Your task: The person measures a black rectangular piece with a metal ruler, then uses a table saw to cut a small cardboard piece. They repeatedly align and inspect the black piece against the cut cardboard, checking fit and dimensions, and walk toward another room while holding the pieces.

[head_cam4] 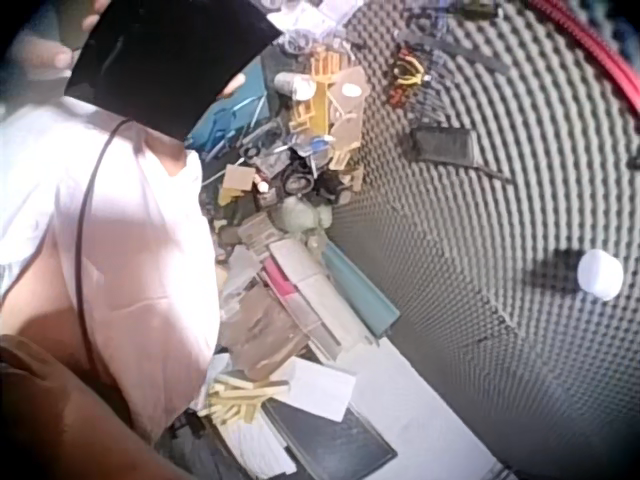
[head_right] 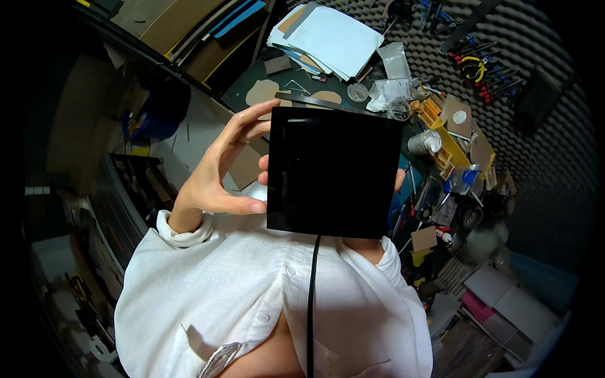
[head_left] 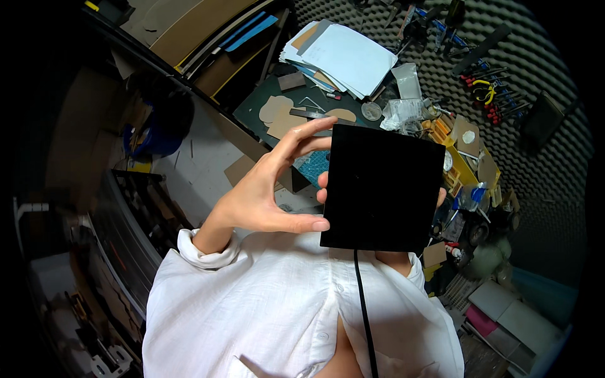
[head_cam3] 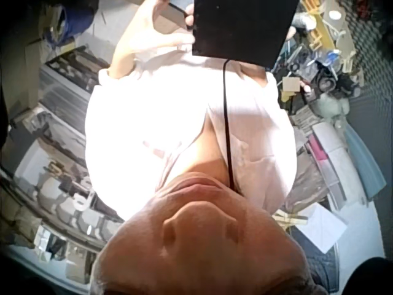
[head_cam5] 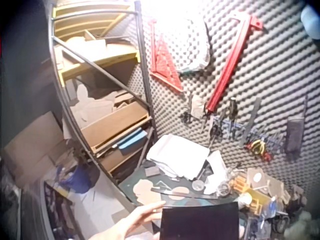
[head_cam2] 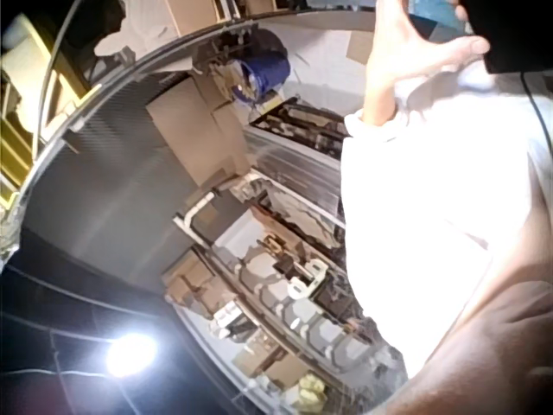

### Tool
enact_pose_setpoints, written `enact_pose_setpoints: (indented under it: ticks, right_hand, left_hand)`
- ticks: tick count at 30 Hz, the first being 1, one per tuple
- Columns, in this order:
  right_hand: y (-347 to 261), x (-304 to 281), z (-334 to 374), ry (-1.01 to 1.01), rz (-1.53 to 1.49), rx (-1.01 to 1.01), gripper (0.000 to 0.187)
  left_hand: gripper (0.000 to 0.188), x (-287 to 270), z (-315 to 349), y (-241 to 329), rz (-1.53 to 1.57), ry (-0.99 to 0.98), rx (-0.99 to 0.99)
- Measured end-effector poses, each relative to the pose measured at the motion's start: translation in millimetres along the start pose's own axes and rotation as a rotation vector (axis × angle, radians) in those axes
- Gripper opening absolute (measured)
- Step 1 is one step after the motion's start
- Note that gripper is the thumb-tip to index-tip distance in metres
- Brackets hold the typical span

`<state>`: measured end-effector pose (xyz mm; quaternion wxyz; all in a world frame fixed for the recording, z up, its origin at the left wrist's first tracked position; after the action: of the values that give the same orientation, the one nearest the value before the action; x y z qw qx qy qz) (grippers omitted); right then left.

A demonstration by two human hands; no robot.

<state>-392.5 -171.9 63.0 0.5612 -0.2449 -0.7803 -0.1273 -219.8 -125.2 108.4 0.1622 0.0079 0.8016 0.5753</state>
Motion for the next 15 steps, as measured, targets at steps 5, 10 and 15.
enact_pose_setpoints:
  ticks: [5,10,15]
  right_hand:
    - [1.9,-6.0,2.1,-0.007,0.015,0.005,0.125]
    - [2.8,-4.7,0.1,0.049,0.042,0.011,0.124]
    - [-2.0,-12.9,-4.9,0.102,0.087,0.037,0.122]
  left_hand:
    - [0.097,4.0,0.6,9.5,0.044,0.044,-0.048]
    - [0.107,6.8,2.1,5.6,0.079,0.066,-0.066]
    - [0.145,3.4,3.1,-15.3,-0.139,0.019,0.029]
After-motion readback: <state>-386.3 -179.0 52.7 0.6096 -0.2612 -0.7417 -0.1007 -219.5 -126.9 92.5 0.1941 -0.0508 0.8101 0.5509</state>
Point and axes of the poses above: each hand's wrist, its own z-axis away from the middle knuckle, its own x-axis out of the palm, y = z × x, the point moved 3 cm from there along -z, towards the middle knuckle, and after that the axes turned 6 degrees about -y, right-handed, at the moved point
